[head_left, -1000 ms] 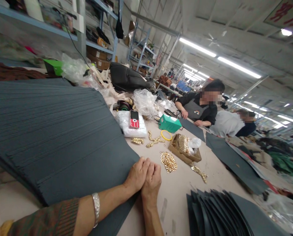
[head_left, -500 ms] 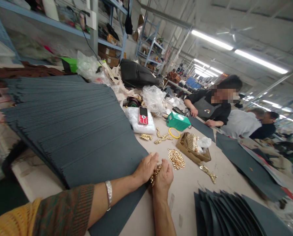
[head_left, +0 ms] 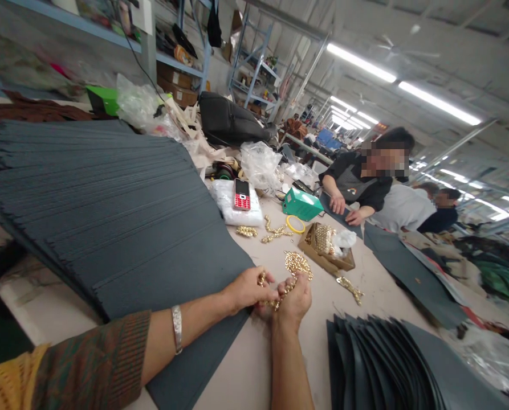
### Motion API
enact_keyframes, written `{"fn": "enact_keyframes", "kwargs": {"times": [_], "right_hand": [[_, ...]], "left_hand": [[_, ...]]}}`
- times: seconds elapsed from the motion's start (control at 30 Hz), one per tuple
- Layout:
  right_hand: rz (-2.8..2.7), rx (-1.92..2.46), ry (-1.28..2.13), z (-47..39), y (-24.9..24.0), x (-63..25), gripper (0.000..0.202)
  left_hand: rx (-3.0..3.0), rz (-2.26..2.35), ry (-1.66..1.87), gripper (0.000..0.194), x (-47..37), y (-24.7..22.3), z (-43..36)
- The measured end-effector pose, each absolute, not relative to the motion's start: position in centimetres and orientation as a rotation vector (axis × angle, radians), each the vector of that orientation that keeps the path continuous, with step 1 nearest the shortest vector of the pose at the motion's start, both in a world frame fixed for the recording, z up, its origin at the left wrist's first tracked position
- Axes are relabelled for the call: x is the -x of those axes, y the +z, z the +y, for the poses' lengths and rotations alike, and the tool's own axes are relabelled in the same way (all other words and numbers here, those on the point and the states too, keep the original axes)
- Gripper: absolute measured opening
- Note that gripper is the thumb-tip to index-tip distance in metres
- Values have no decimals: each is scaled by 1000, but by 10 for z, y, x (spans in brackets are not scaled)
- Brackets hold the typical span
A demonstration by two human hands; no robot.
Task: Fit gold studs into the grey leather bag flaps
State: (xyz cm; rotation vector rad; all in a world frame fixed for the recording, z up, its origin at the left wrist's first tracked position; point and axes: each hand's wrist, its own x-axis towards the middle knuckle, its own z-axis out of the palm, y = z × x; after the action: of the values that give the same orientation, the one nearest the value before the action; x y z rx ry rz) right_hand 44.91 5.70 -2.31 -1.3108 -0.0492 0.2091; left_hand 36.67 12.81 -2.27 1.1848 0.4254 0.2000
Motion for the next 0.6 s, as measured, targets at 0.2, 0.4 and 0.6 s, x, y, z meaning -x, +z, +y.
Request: {"fn": "enact_keyframes", "kwargs": {"times": [0.2, 0.4, 0.6], "right_hand": [[-37, 1285, 196, 48, -14, -460, 33], [-15, 1372, 167, 35, -14, -482, 34], [-32, 1571, 83, 7, -25, -516, 35]], "left_hand": [[-1138, 372, 20, 34, -363, -17, 130], [-1102, 422, 32, 36, -365, -18, 131], [-1093, 411, 16, 31, -365, -16, 135]]}}
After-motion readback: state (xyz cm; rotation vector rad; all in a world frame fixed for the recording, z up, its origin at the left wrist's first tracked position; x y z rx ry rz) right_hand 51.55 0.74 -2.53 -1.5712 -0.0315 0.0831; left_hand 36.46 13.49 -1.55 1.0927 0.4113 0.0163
